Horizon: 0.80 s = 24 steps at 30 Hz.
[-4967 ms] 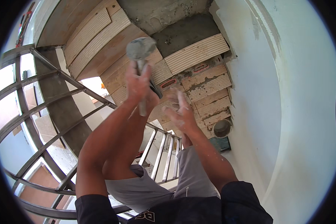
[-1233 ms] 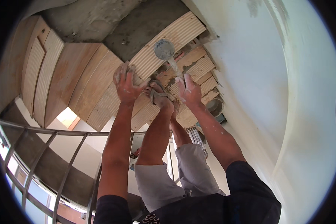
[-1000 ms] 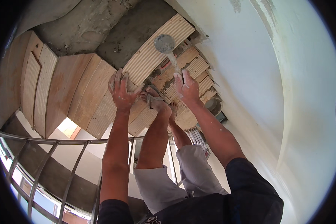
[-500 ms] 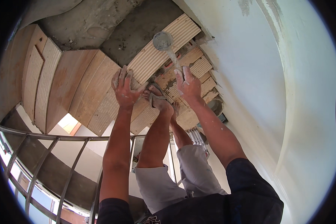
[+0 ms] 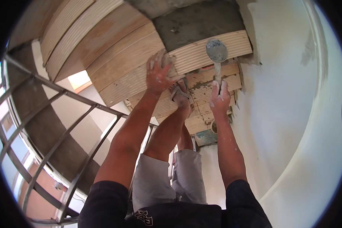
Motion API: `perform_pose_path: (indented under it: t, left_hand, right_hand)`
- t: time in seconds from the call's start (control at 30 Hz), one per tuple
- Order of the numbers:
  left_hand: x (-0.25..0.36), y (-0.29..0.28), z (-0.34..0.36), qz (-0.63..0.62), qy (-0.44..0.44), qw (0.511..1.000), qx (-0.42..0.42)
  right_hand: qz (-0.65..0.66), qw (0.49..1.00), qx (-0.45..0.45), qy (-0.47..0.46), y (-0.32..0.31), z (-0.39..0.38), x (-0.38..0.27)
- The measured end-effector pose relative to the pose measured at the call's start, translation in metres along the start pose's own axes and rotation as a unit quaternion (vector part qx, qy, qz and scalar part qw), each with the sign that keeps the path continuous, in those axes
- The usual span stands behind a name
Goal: Tiling the underside and risers of a concrete staircase.
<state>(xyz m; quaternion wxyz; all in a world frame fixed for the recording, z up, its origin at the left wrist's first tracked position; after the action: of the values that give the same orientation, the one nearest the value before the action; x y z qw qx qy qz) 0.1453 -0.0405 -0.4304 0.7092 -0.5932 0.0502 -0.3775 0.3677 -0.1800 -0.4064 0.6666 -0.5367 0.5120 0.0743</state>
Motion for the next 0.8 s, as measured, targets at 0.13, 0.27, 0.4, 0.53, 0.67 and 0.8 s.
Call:
perform_pose_path:
  t: [0.13, 0.27, 0.4, 0.53, 0.67, 0.8]
  left_hand:
    - [0.000, 0.000, -0.002, 0.001, -0.031, 0.999, -0.006]
    - [0.000, -0.001, -0.001, 0.008, -0.032, 0.999, -0.014]
    - [0.000, -0.001, 0.001, 0.003, -0.028, 1.000, 0.003]
    - [0.001, -0.001, -0.001, 0.006, -0.030, 1.000, -0.003]
    - [0.001, -0.002, -0.002, -0.011, -0.043, 0.999, -0.002]
    - [0.000, 0.000, -0.002, 0.000, -0.041, 0.999, -0.007]
  right_hand:
    - [-0.055, 0.998, -0.016, -0.029, 0.005, -0.003, 0.000]
    - [-0.092, 0.994, -0.049, -0.009, 0.012, -0.004, 0.003]
    - [-0.044, 0.998, -0.035, -0.032, 0.016, -0.003, 0.000]
    - [-0.073, 0.995, -0.057, -0.033, 0.020, -0.007, 0.001]
    - [-0.026, 0.996, -0.038, -0.078, 0.019, -0.017, -0.003]
    - [-0.102, 0.989, -0.106, -0.026, 0.021, -0.030, 0.006]
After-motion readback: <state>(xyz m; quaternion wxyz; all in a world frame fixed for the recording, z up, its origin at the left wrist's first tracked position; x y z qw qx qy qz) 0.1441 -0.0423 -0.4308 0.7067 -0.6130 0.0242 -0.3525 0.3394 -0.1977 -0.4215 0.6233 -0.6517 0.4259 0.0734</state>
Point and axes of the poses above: each hand's wrist, its own z-axis towards the middle knuckle, its own y-axis out of the palm, x = y × z, the point moved 4 cm from there along z, towards the middle knuckle, and after that the axes turned 2 degrees about x, right-handed, at the moved point
